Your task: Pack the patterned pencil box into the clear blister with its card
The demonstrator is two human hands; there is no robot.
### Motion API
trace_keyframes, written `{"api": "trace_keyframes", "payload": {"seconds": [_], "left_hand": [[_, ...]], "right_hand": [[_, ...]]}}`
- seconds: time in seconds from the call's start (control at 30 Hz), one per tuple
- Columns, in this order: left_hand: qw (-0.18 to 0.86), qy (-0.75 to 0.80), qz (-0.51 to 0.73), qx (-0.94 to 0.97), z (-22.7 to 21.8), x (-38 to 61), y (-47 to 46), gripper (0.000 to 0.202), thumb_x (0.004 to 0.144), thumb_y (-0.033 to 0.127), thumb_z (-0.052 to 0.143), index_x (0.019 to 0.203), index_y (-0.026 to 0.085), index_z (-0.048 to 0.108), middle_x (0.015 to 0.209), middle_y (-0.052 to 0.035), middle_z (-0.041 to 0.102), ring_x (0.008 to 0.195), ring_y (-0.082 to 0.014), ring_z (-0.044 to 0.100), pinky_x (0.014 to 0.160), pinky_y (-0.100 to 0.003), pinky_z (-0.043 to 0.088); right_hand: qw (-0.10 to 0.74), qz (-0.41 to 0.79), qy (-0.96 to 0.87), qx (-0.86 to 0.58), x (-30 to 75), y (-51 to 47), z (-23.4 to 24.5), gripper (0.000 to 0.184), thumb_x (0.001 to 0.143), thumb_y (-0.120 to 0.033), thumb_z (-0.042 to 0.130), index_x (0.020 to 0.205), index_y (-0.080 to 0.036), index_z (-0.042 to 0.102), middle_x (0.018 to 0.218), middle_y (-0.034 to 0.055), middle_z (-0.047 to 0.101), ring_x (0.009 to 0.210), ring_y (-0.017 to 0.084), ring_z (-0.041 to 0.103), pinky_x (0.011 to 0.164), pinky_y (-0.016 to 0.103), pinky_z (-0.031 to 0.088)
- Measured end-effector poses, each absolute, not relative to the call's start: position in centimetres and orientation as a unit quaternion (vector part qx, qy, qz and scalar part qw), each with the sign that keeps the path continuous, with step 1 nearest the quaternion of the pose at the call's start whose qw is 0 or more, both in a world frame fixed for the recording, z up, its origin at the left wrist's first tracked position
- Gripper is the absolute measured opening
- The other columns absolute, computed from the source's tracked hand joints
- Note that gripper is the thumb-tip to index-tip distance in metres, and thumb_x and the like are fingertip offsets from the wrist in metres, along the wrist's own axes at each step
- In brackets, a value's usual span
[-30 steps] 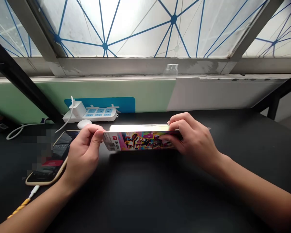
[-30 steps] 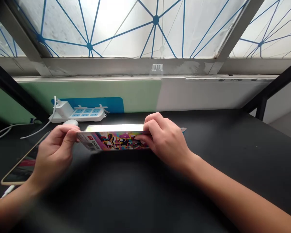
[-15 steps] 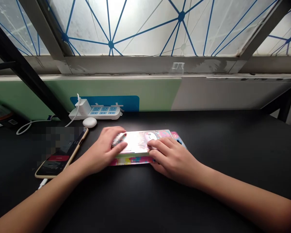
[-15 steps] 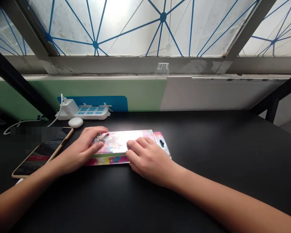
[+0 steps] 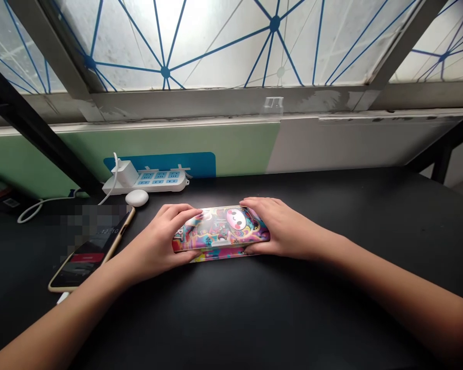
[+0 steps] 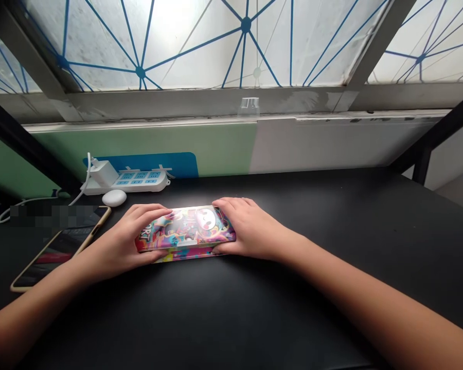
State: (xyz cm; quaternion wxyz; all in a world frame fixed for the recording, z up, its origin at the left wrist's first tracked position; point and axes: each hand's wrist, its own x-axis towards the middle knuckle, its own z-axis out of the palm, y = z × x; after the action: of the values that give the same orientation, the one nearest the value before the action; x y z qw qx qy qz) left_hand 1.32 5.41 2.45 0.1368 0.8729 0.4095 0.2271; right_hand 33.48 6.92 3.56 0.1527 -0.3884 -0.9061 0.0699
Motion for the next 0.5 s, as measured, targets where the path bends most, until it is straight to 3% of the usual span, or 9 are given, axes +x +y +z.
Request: {"api": "trace_keyframes", "payload": {"seconds": [0.17, 0.33, 0.5], "left_hand": [[0.047, 0.387, 0.249, 0.887, 2.7, 1.7, 5.2, 0.079, 0.080, 0.036, 0.081, 0.151, 0.036, 0.047, 0.140, -0.0105, 0.054, 0.129, -0.0368, 0.047, 0.110, -0.053, 0.043], [0.038, 0.430, 0.256, 0.865, 2.8, 1.0, 5.6, 0.082, 0.086, 0.058, 0.071, 0.156, 0.032, 0.038, 0.150, -0.0117, 0.051, 0.138, -0.0405, 0.041, 0.116, -0.057, 0.033], [0.090, 0.538, 0.278, 0.791, 2.5, 0.6, 6.3, 0.076, 0.096, 0.062, 0.053, 0.158, 0.022, 0.033, 0.153, -0.0157, 0.048, 0.140, -0.0386, 0.045, 0.116, -0.055, 0.035]], "right_hand": [[0.157, 0.026, -0.915, -0.370, 33.6, 6.8, 4.1, 0.081, 0.073, -0.031, 0.077, 0.146, -0.016, 0.043, 0.139, 0.0192, 0.059, 0.123, 0.036, 0.057, 0.102, 0.050, 0.049], [0.147, -0.019, -0.915, -0.377, 33.0, 6.1, 3.9, 0.077, 0.078, -0.038, 0.075, 0.144, -0.014, 0.043, 0.135, 0.0207, 0.061, 0.119, 0.037, 0.058, 0.101, 0.053, 0.048], [0.150, -0.075, -0.911, -0.377, 32.8, 5.7, 3.9, 0.077, 0.080, -0.039, 0.075, 0.144, -0.012, 0.043, 0.133, 0.0218, 0.061, 0.116, 0.037, 0.059, 0.099, 0.052, 0.048]]}}
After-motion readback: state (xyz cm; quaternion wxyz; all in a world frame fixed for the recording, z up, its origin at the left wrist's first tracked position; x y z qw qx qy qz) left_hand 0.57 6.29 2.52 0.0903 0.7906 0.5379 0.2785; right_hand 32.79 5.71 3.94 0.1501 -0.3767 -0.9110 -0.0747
